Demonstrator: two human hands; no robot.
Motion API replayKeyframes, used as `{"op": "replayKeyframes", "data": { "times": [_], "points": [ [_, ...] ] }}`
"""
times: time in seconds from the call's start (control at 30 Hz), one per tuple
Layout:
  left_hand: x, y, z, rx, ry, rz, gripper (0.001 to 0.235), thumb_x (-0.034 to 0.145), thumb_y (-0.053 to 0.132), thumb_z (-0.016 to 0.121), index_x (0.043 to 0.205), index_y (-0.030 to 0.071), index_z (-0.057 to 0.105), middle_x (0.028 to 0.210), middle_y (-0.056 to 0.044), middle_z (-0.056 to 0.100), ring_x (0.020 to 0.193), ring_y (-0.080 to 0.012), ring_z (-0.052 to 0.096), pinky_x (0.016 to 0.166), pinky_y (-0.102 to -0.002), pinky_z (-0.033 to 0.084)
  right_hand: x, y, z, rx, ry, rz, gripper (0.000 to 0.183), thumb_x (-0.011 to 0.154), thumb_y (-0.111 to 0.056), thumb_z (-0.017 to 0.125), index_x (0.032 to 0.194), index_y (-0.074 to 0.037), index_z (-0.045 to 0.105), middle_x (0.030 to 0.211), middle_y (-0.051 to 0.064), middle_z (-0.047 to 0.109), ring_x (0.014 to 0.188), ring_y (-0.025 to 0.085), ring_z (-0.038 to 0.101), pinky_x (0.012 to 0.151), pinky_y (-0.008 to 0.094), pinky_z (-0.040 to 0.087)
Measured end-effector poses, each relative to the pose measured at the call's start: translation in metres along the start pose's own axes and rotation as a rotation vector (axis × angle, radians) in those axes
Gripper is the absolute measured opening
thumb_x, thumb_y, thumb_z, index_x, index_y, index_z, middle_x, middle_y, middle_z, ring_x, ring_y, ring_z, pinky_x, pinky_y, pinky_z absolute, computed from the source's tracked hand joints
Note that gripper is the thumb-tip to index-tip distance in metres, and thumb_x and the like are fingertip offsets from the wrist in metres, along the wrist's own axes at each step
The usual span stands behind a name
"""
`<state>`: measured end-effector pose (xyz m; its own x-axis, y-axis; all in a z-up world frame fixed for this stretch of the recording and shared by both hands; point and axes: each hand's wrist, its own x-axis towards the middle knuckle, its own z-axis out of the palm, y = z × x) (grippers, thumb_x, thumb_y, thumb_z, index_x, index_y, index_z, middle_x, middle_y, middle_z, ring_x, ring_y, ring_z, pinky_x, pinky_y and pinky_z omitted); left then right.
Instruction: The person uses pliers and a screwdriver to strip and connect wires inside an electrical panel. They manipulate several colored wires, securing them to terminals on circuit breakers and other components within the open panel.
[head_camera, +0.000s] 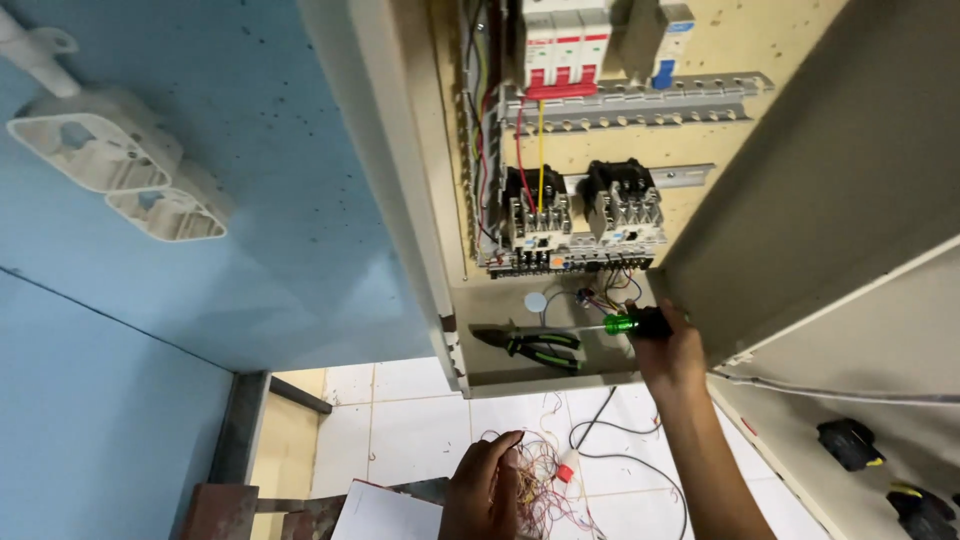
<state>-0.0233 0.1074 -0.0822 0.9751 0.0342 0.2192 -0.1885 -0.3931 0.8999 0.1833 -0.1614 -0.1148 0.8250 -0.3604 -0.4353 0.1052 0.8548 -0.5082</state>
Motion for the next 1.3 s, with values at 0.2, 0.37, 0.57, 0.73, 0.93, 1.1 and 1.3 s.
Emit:
{"op": "replayKeyframes", "data": {
  "times": [0.2, 0.37, 0.57, 0.73, 0.93, 1.1, 1.3],
  "points": [
    [0.005, 0.014, -0.01, -0.1, -0.025, -0.399, 0.046, 0.094, 0.043, 0.05, 0.126, 0.021, 0.074, 0.13, 0.0, 0.077, 0.116, -0.0127, 0.076, 0.095, -0.027, 0.061, 0.028, 0.041, -0.019, -0.28, 0.176, -0.059, 0.029, 0.095, -0.01, 0.07, 0.119, 0.005, 0.062, 0.125, 0.016, 0.071, 0.113, 0.026, 0.07, 0.088, 0.042, 0.062],
    [0.012, 0.003, -0.014, -0.075, -0.046, -0.474, 0.019, 0.095, 0.035, 0.06, 0.101, 0.019, 0.066, 0.063, 0.004, 0.058, 0.056, -0.009, 0.045, 0.058, -0.027, 0.039, 0.019, 0.042, -0.069, -0.947, 0.022, -0.502, 0.045, 0.083, -0.007, 0.074, 0.123, 0.002, 0.054, 0.119, 0.019, 0.061, 0.11, 0.032, 0.059, 0.09, 0.043, 0.05],
    [0.028, -0.004, -0.012, -0.034, -0.058, -0.334, 0.016, 0.093, 0.032, 0.064, 0.097, 0.018, 0.072, 0.064, 0.004, 0.065, 0.054, -0.0092, 0.044, 0.055, -0.027, 0.041, -0.039, 0.073, -0.04, -1.62, -0.476, -1.191, 0.041, 0.073, -0.001, 0.072, 0.114, -0.007, 0.066, 0.119, 0.014, 0.064, 0.116, 0.034, 0.056, 0.096, 0.046, 0.048],
    [0.042, 0.004, -0.008, -0.053, 0.016, -0.078, 0.01, 0.092, 0.022, 0.065, 0.095, 0.017, 0.074, 0.065, 0.004, 0.069, 0.049, -0.0086, 0.045, 0.048, -0.026, 0.04, -0.027, 0.117, -0.019, -2.218, -0.582, -0.754, 0.058, 0.085, -0.064, 0.069, 0.11, -0.011, 0.075, 0.15, 0.019, 0.048, 0.145, 0.04, 0.035, 0.109, 0.069, 0.032],
    [0.061, 0.026, -0.018, -0.029, 0.052, 0.143, 0.005, 0.091, 0.017, 0.07, 0.092, 0.014, 0.073, 0.067, 0.005, 0.067, 0.05, -0.0082, 0.043, 0.048, -0.026, 0.041, -0.019, 0.122, -0.02, -2.198, -0.694, -1.068, 0.041, 0.087, -0.049, 0.07, 0.104, -0.012, 0.069, 0.12, 0.015, 0.06, 0.116, 0.039, 0.056, 0.1, 0.06, 0.038],
    [0.072, 0.045, -0.028, -0.094, 0.0, 0.124, 0.005, 0.088, 0.014, 0.07, 0.09, 0.015, 0.074, 0.071, 0.005, 0.073, 0.048, -0.0067, 0.04, 0.047, -0.024, 0.038, -0.077, 0.067, 0.006, -1.634, -0.749, -0.53, 0.019, 0.099, -0.023, 0.062, 0.088, -0.008, 0.065, 0.087, 0.006, 0.064, 0.077, 0.021, 0.06, 0.068, 0.036, 0.044],
    [0.076, 0.052, -0.024, -0.322, -0.053, -0.146, 0.013, 0.088, 0.02, 0.077, 0.087, 0.007, 0.082, 0.055, 0.005, 0.055, 0.049, -0.004, 0.032, 0.045, -0.023, 0.023, -0.118, 0.017, -0.032, -1.08, -0.473, -0.081, 0.008, 0.098, -0.01, 0.07, 0.093, -0.004, 0.071, 0.097, 0.0, 0.069, 0.095, 0.009, 0.058, 0.089, 0.024, 0.045]
  ]
}}
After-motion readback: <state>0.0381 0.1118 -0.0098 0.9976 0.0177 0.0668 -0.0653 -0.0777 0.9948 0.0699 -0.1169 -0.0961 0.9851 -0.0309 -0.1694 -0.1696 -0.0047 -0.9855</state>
